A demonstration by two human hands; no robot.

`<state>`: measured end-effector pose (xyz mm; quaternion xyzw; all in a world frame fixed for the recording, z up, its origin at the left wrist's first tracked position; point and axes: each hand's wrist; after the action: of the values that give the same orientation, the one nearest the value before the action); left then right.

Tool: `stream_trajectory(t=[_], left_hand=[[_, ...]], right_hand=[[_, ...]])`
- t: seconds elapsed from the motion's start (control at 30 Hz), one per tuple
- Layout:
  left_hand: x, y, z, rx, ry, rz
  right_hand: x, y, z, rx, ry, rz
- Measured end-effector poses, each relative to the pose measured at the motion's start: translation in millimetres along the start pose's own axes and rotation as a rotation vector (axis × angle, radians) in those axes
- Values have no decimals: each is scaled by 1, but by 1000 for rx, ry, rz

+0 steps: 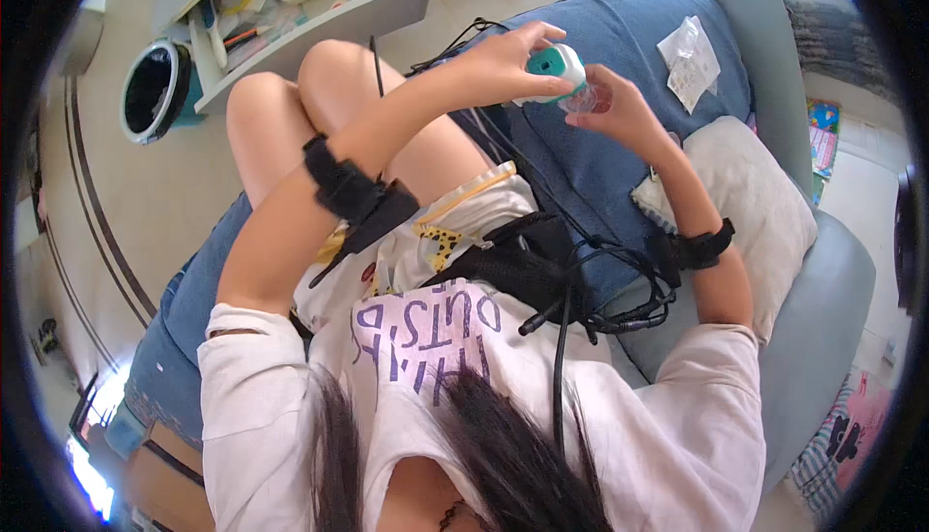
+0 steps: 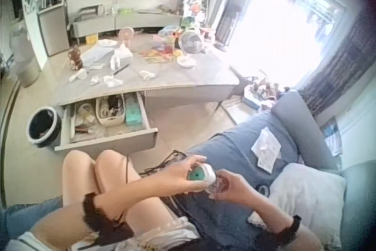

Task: Clean and reassemble a liquid mosquito repellent diffuser unit.

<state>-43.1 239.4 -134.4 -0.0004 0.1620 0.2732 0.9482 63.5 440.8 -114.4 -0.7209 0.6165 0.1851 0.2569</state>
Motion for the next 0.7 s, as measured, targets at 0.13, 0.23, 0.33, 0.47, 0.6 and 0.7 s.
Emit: stream_trajectory(t=[0.13, 0.23, 0.33, 0.47, 0.6, 0.7], left_hand=[[22, 29, -13, -115, -169, -93], [32, 39, -25, -61, -69, -47], [38, 42, -27, -84, -40, -65], [40, 47, -23, -52, -81, -92], [46, 56, -16, 68, -48, -156], [52, 62, -1, 145, 17, -255]], right_hand=[[-3, -21, 32, 283, 172, -4], [1, -25, 43, 249, 163, 89], [2, -29, 52, 190, 54, 93], [1, -34, 43, 92, -118, 160], [0, -46, 53, 99, -42, 199], [4, -59, 56, 101, 8, 230]])
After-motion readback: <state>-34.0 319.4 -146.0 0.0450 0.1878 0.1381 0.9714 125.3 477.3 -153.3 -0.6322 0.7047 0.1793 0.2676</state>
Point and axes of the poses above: each hand's wrist, its own y-axis towards the middle knuckle, its own x-axis out of the palm, z = x × y, and after that the axes turned 3 degrees about y, right-handed
